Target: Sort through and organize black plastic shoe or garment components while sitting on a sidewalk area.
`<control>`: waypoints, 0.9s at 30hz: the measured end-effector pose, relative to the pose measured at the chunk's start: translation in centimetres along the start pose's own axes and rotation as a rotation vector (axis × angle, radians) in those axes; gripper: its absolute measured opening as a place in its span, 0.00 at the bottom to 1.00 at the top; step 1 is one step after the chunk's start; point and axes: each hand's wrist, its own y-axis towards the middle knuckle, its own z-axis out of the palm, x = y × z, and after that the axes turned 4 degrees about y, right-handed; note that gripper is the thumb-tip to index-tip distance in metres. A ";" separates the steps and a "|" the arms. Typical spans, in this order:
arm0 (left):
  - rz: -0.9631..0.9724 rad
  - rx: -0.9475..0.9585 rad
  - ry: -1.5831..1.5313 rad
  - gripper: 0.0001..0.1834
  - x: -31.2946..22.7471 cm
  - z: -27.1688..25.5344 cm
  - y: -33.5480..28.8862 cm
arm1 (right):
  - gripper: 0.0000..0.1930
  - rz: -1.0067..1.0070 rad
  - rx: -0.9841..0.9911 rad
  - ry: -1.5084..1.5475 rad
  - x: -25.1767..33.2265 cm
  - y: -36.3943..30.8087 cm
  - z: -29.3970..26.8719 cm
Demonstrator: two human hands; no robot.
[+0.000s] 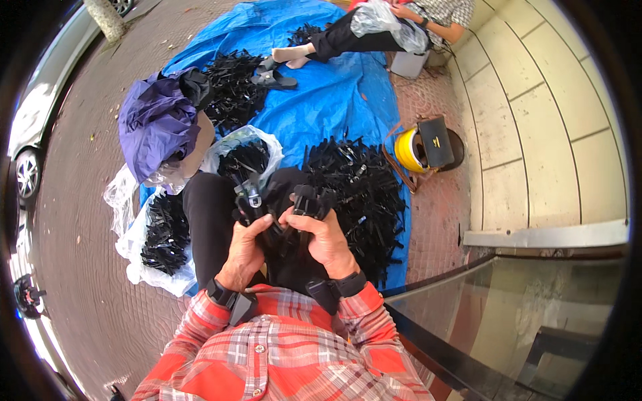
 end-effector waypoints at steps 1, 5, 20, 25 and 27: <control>0.024 -0.031 -0.041 0.14 -1.3 -0.2 -0.1 | 0.19 0.048 0.040 0.142 0.7 1.0 0.1; 0.213 0.112 -0.284 0.23 -7.4 -3.3 -2.1 | 0.16 0.095 0.000 0.356 2.4 8.8 -1.7; 0.118 1.246 -0.504 0.13 -11.5 -12.7 5.3 | 0.21 -0.059 -0.198 -0.871 -29.2 40.0 -6.0; 0.128 0.849 -0.489 0.14 -11.3 -13.9 5.9 | 0.36 0.188 -0.133 -0.892 -30.4 37.9 -4.0; 0.118 0.700 -0.486 0.14 -11.0 -13.3 5.3 | 0.37 0.169 -0.100 -0.813 -29.8 38.3 -4.5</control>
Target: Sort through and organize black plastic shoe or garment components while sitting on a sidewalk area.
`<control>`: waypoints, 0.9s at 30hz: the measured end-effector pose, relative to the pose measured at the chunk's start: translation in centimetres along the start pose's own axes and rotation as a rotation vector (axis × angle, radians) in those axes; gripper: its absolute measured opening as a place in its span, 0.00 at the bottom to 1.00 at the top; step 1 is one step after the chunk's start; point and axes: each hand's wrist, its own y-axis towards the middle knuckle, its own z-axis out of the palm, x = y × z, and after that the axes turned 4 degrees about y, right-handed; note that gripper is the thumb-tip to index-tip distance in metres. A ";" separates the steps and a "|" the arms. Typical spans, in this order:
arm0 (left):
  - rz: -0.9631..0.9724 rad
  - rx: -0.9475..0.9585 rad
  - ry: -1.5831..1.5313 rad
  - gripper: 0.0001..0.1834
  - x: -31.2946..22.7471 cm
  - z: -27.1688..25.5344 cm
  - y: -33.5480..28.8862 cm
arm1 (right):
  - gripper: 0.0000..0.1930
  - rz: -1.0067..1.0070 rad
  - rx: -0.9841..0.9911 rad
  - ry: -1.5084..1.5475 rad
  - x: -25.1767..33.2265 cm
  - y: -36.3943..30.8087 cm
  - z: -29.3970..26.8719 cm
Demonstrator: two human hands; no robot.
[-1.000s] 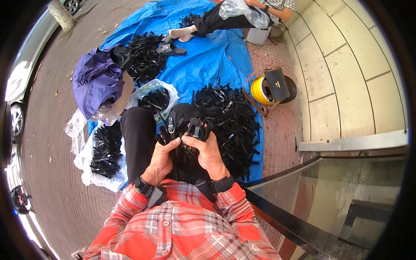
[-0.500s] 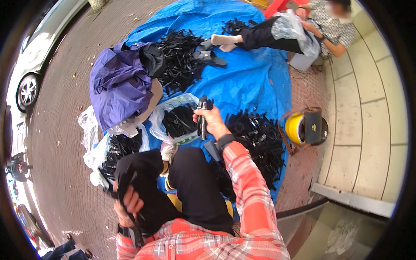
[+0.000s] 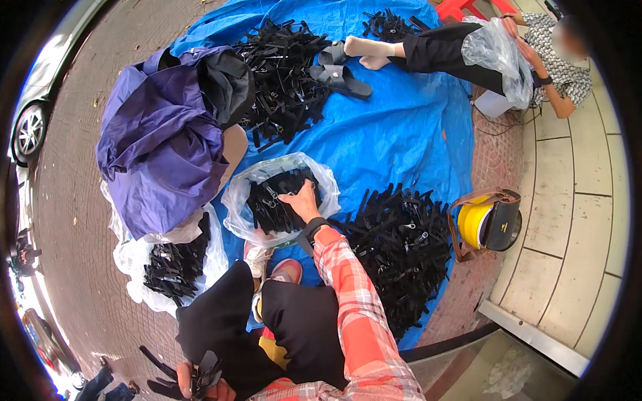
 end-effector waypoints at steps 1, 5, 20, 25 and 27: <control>0.001 -0.055 0.002 0.15 0.4 0.4 0.3 | 0.38 -0.039 0.017 0.077 -0.9 0.7 -1.2; 0.067 -0.345 0.103 0.16 2.1 4.4 -1.3 | 0.40 0.060 0.134 0.056 1.5 -1.9 -3.7; -0.191 -0.445 0.854 0.20 13.5 10.6 2.1 | 0.12 -0.194 0.223 0.322 19.1 -40.6 -21.8; -0.186 -0.352 1.172 0.20 16.1 11.6 0.1 | 0.10 -0.187 0.185 0.482 16.8 -44.4 -21.4; -0.232 -0.469 0.991 0.17 16.4 11.7 -0.9 | 0.09 -0.165 0.204 0.655 15.6 -45.0 -21.4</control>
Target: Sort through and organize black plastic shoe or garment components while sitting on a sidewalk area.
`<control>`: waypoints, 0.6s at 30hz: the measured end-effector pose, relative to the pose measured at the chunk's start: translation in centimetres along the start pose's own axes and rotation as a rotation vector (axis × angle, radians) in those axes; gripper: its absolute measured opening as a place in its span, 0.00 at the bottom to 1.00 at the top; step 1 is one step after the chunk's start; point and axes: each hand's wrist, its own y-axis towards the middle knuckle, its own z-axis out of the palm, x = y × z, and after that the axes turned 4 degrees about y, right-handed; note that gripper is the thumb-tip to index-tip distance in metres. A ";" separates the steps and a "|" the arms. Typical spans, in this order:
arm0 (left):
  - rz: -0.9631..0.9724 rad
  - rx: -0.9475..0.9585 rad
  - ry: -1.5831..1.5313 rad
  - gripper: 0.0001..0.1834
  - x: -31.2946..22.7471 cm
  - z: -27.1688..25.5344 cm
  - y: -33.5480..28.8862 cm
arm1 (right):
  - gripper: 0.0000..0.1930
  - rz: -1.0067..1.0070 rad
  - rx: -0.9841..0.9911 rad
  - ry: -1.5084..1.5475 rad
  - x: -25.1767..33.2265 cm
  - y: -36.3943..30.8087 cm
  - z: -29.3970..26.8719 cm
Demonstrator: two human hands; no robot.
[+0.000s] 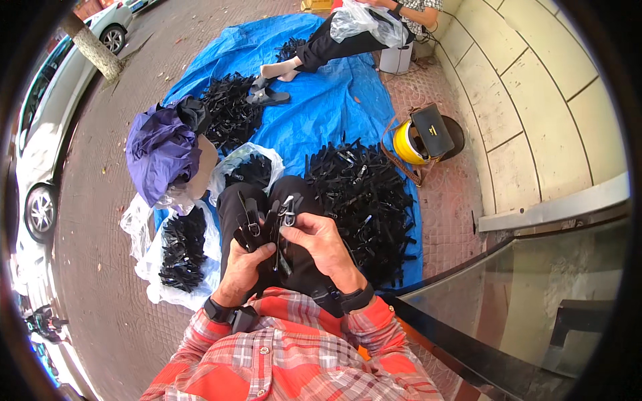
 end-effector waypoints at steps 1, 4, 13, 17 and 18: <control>-0.068 0.101 -0.095 0.15 -0.4 0.0 -0.4 | 0.08 0.014 0.003 0.166 -0.3 -0.3 -0.1; -0.114 0.059 -0.243 0.16 -1.3 0.3 -1.3 | 0.08 0.007 -0.104 0.325 0.0 -1.3 0.6; 0.040 0.128 -0.023 0.21 0.3 -2.7 -2.3 | 0.07 0.123 -0.074 0.152 -0.7 -1.0 2.9; 0.029 0.082 0.008 0.21 0.0 -3.1 -2.7 | 0.05 0.050 -0.133 0.184 -1.0 0.0 3.7; -0.035 0.049 -0.135 0.20 -0.5 -3.0 -2.7 | 0.04 0.016 -0.127 0.209 -1.2 0.2 3.5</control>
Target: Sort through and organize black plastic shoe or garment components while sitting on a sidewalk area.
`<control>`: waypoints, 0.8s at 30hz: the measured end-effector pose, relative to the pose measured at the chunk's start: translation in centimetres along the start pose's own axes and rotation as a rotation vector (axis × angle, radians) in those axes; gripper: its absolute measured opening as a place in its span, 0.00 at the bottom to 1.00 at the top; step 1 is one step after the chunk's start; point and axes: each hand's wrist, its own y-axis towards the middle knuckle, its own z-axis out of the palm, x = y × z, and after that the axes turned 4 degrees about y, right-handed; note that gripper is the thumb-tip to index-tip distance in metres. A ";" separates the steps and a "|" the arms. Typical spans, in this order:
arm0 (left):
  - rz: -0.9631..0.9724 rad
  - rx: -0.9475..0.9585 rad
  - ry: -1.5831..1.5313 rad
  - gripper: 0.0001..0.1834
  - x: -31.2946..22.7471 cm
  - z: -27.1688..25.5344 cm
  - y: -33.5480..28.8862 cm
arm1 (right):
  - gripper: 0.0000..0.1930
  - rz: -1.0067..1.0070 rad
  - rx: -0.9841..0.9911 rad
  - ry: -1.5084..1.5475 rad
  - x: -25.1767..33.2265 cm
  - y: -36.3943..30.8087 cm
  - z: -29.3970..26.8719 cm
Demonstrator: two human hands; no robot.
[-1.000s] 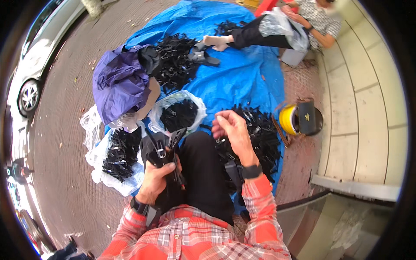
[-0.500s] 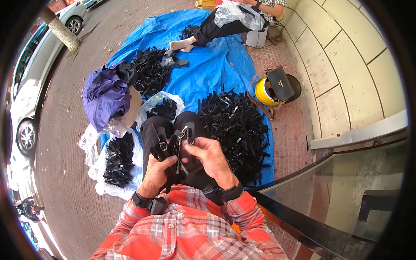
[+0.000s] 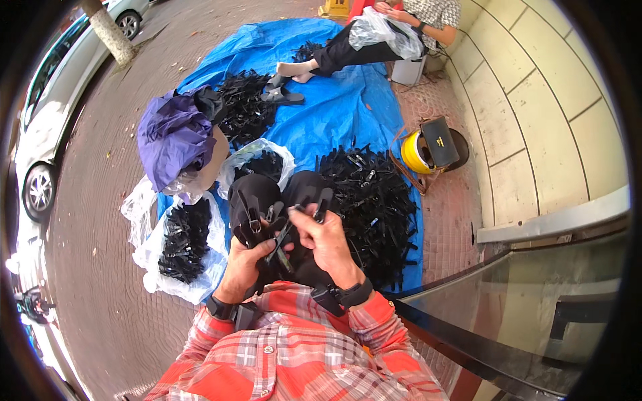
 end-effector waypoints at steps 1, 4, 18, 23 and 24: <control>-0.058 -0.034 -0.146 0.18 -0.3 0.0 0.0 | 0.04 0.005 -0.041 0.047 0.1 -0.1 -0.3; -0.105 0.009 -0.223 0.19 -0.2 -0.5 0.0 | 0.05 -0.031 -0.110 0.164 1.5 -0.4 -0.2; -0.211 0.141 -0.299 0.29 -0.1 -1.6 0.0 | 0.08 0.330 0.166 -0.015 -0.3 -0.2 0.2; -0.114 0.085 -0.189 0.29 -0.8 -0.9 -0.2 | 0.06 0.178 0.029 0.057 -0.8 0.3 0.1; -0.105 0.060 -0.214 0.29 -0.7 -0.8 -0.2 | 0.06 0.156 0.047 0.040 -0.8 0.3 0.0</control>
